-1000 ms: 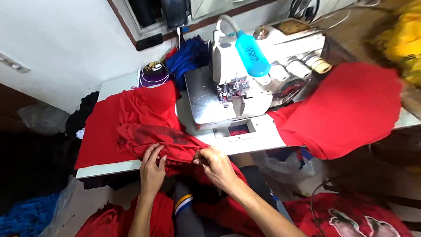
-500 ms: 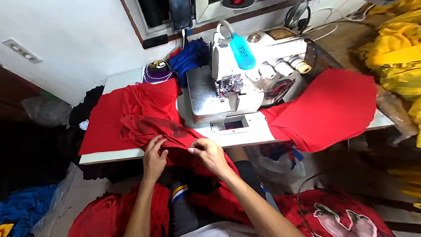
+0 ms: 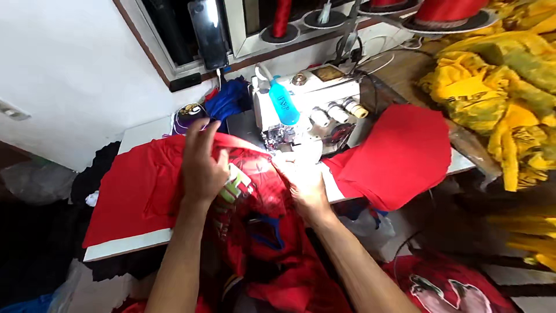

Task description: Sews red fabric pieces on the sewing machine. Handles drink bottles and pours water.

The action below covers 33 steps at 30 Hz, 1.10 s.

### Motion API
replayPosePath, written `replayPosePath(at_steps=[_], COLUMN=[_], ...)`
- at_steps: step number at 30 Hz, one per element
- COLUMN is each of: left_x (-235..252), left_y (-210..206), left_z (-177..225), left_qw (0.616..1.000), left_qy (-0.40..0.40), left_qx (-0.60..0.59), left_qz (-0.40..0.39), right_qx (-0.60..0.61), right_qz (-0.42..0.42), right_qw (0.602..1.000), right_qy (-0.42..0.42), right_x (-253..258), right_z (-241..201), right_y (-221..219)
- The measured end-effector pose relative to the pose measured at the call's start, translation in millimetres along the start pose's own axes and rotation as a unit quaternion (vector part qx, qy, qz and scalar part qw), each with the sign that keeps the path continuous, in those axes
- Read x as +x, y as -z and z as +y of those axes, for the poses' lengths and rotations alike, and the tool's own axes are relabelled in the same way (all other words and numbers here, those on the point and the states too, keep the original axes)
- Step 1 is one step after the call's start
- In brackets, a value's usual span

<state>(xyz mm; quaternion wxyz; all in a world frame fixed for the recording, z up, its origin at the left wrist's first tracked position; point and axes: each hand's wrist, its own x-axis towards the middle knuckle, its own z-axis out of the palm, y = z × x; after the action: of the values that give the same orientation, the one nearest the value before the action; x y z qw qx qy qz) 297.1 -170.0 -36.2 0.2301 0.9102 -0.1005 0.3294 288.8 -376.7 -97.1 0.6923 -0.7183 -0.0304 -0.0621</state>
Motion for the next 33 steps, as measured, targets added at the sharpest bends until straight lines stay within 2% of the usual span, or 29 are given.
replayPosePath(at_steps=[2,4,6,12,15,20,23,25,27,30,33], left_x=[-14,-48,-75,-65,-50,-12,-19,-36,-51,-74,-92], left_y=[-38,-74,-91,-77,-84,-99,-99,-100,-102,-111,-123], left_z=[4,8,11,28,25,7,7,21,47,85,106], left_qw=[0.996,0.992,0.990,0.989,0.980,0.973,0.982,0.993,0.998,0.993,0.980], left_qy=[0.004,-0.020,-0.047,0.020,0.037,0.023,0.005,0.014,-0.011,-0.077,-0.091], left_qx=[-0.019,-0.029,-0.011,0.080,0.116,0.116,0.097,0.063,0.042,-0.050,-0.128], left_qz=[-0.086,-0.121,-0.130,-0.125,-0.155,-0.196,-0.159,-0.094,-0.039,-0.071,-0.119], right_qx=[-0.007,0.006,0.008,-0.012,-0.049,-0.070,-0.051,0.009,0.031,0.003,0.003], right_qz=[-0.006,-0.015,-0.015,-0.060,-0.046,-0.003,-0.017,-0.011,0.028,0.090,0.096], right_qw=[0.998,0.993,0.988,0.990,0.991,0.994,0.991,0.989,0.980,0.967,0.969], right_qy=[-0.062,-0.121,-0.155,-0.126,-0.118,-0.085,-0.121,-0.149,-0.196,-0.237,-0.227], right_x=[-1,-9,-19,-13,-4,-6,-35,-55,-67,-73,-75], right_z=[25,48,60,60,59,63,75,90,100,106,108], right_y=[8,16,19,23,21,32,65,89,110,130,126])
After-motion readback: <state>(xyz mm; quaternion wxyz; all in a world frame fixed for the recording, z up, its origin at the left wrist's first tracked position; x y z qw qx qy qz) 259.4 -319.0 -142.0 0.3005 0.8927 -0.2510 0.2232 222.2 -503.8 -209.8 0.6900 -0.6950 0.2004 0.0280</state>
